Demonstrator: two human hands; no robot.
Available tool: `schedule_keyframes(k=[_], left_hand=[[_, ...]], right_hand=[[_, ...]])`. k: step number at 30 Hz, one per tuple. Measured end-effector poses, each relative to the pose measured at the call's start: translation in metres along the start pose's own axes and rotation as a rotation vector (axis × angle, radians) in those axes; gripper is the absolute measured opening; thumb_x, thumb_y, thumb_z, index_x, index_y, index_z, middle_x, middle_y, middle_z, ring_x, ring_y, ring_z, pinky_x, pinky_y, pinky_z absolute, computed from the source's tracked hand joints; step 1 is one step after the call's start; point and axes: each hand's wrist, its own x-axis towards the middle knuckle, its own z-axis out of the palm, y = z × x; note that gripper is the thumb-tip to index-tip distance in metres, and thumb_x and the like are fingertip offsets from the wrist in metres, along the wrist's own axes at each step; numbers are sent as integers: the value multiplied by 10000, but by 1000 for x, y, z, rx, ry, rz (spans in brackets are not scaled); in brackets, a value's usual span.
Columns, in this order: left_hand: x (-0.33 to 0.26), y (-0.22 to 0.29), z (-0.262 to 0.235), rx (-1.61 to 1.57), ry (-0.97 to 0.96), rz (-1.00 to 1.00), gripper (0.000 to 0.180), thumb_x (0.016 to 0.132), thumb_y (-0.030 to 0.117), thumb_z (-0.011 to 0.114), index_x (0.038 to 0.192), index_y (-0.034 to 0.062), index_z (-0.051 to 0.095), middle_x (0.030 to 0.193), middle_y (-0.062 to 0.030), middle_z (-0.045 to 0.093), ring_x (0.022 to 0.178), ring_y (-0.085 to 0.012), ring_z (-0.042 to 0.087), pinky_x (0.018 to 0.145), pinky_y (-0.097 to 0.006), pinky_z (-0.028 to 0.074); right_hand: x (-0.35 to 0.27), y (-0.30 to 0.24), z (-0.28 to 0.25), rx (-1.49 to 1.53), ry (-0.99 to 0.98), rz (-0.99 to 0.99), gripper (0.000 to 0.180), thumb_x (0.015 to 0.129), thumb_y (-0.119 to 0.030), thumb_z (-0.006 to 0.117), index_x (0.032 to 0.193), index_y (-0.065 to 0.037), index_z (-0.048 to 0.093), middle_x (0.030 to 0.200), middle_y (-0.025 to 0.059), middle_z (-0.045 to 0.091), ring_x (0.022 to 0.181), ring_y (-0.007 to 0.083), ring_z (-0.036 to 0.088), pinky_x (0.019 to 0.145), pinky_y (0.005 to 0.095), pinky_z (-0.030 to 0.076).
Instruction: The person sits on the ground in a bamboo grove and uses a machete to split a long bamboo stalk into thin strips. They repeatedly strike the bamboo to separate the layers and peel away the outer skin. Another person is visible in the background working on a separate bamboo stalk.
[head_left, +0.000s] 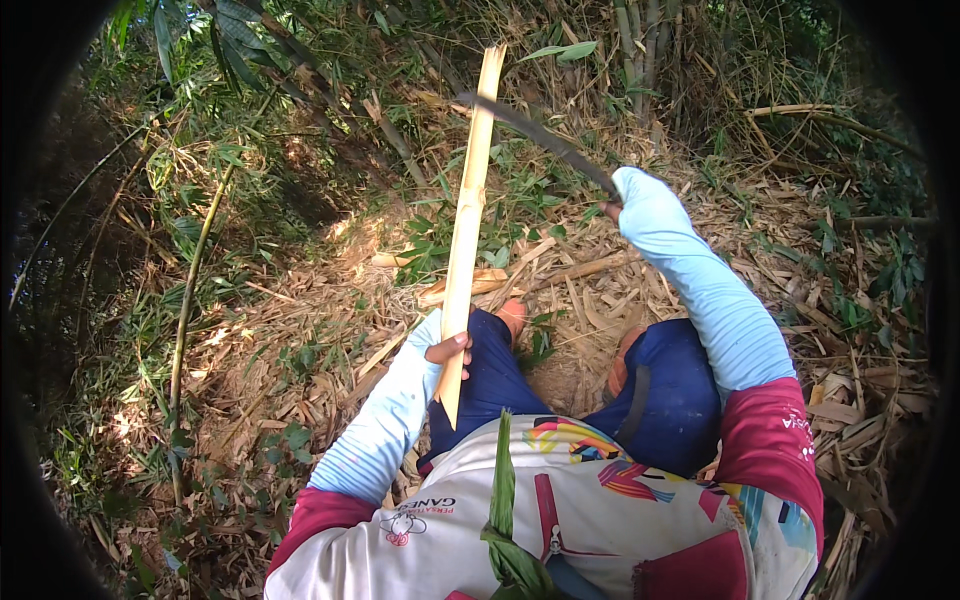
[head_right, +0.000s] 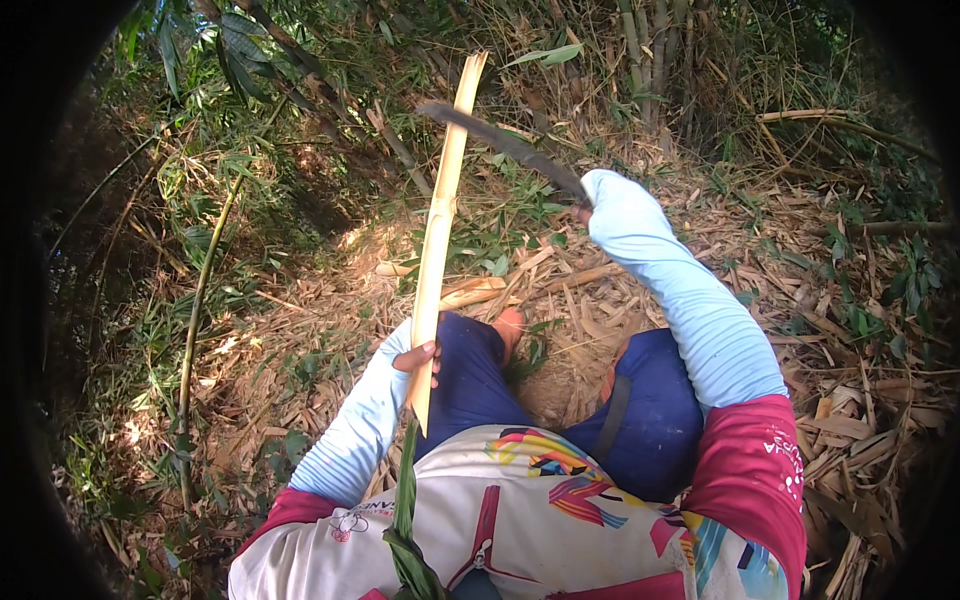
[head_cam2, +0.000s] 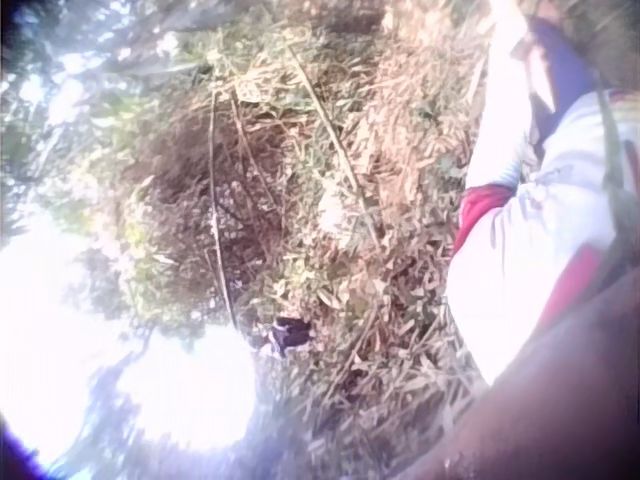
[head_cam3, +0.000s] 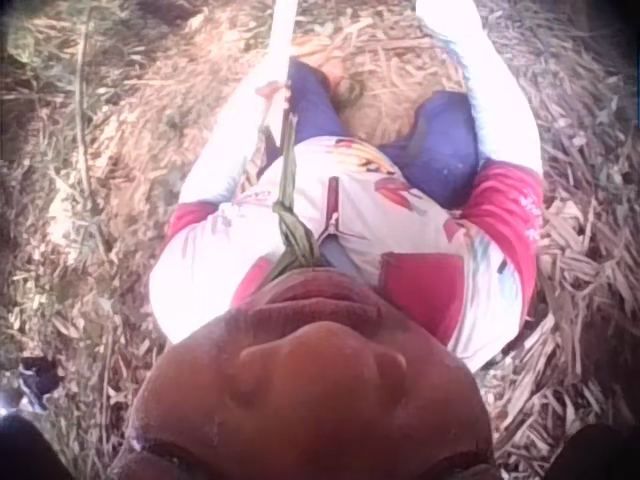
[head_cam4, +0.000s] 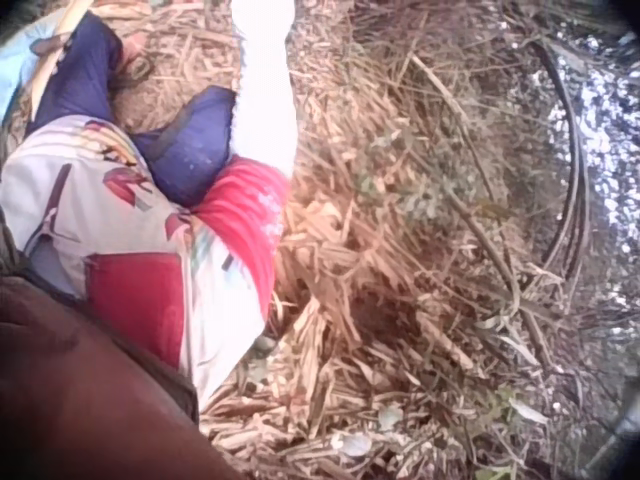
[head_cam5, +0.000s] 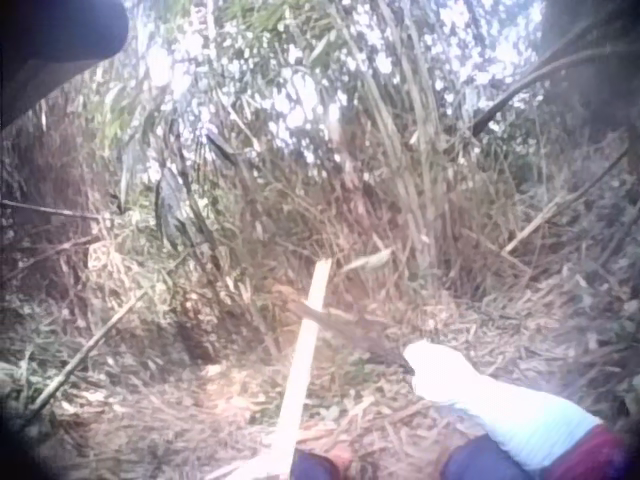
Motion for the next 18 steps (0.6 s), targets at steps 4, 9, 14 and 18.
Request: schedule_keyframes(k=[4,9,14,18], left_hand=[[16,6,18,157,27,122,590,789,235,785,1252,41,476,793,-19,544,580,-111,537,472,-257,457],[22,6,9,182,-30,-1,517,758,186,771,1161,23,492,746,-31,526,475,-111,487,431,-255,397],[-1,27,37,74,-115,121,478,763,74,694,1163,-8,445,716,-50,503,438,-112,464,407,-243,373],[-7,31,43,44,-216,79,473,760,49,677,1159,-8,429,698,-42,477,431,-100,443,399,-240,359]], right_hand=[[18,-29,36,-308,-454,-11,171,778,-174,726,922,-102,670,878,157,680,841,365,662,700,432,526],[-22,-86,30,-280,-546,-364,230,741,-148,727,969,-126,707,982,120,715,949,323,685,769,372,565],[-11,-93,33,-338,-573,-309,182,728,-96,700,908,-68,697,892,178,694,873,334,694,727,394,567],[13,-56,9,-273,-212,-157,119,771,-103,669,883,-69,689,837,174,687,805,348,688,685,387,558]])
